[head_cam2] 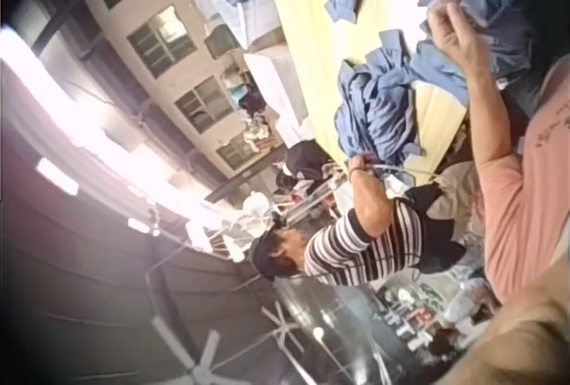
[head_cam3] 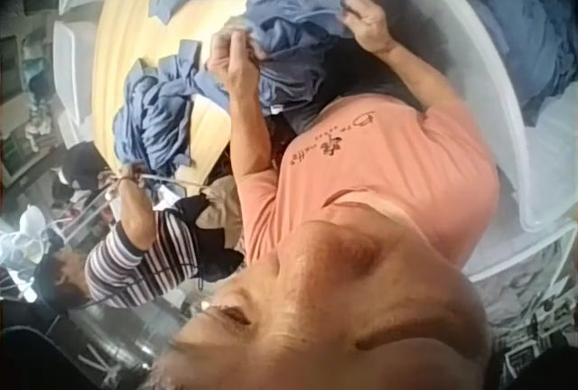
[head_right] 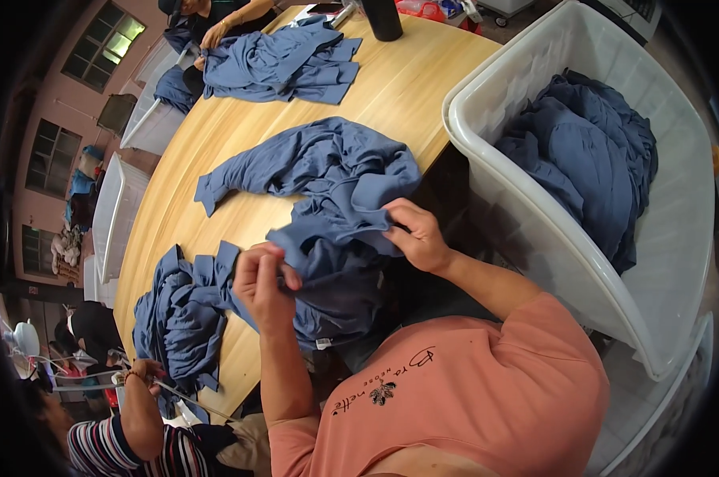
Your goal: Inspecting blue shirts for quality and sorting them into bins at a factory table.
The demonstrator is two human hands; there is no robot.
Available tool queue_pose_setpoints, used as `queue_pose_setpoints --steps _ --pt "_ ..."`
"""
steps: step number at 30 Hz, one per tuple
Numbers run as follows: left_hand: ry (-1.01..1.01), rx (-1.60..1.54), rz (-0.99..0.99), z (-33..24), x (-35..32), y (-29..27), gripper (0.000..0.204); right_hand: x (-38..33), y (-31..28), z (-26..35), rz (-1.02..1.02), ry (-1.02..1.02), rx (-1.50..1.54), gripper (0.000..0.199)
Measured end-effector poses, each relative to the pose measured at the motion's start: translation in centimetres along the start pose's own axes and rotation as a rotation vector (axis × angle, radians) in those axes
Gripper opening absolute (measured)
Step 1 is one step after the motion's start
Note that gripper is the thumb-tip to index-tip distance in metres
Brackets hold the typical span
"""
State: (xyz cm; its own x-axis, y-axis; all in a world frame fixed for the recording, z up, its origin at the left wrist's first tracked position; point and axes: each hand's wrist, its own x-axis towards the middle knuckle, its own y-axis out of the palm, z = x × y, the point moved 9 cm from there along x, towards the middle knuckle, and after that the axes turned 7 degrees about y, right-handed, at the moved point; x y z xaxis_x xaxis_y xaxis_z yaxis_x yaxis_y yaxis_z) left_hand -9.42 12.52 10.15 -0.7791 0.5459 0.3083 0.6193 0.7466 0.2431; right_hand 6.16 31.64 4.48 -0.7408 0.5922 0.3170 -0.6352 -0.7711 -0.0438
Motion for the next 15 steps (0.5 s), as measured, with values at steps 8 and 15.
queue_pose_setpoints --steps 8,15 --pt "-0.002 0.832 0.521 6.1 -2.0 5.2 0.009 -0.7 6.9 2.2 0.413 -0.001 0.253 0.014" --pt "0.016 0.524 0.212 4.6 2.6 4.9 0.010 -4.2 4.1 8.9 0.116 -0.663 -0.233 0.031"
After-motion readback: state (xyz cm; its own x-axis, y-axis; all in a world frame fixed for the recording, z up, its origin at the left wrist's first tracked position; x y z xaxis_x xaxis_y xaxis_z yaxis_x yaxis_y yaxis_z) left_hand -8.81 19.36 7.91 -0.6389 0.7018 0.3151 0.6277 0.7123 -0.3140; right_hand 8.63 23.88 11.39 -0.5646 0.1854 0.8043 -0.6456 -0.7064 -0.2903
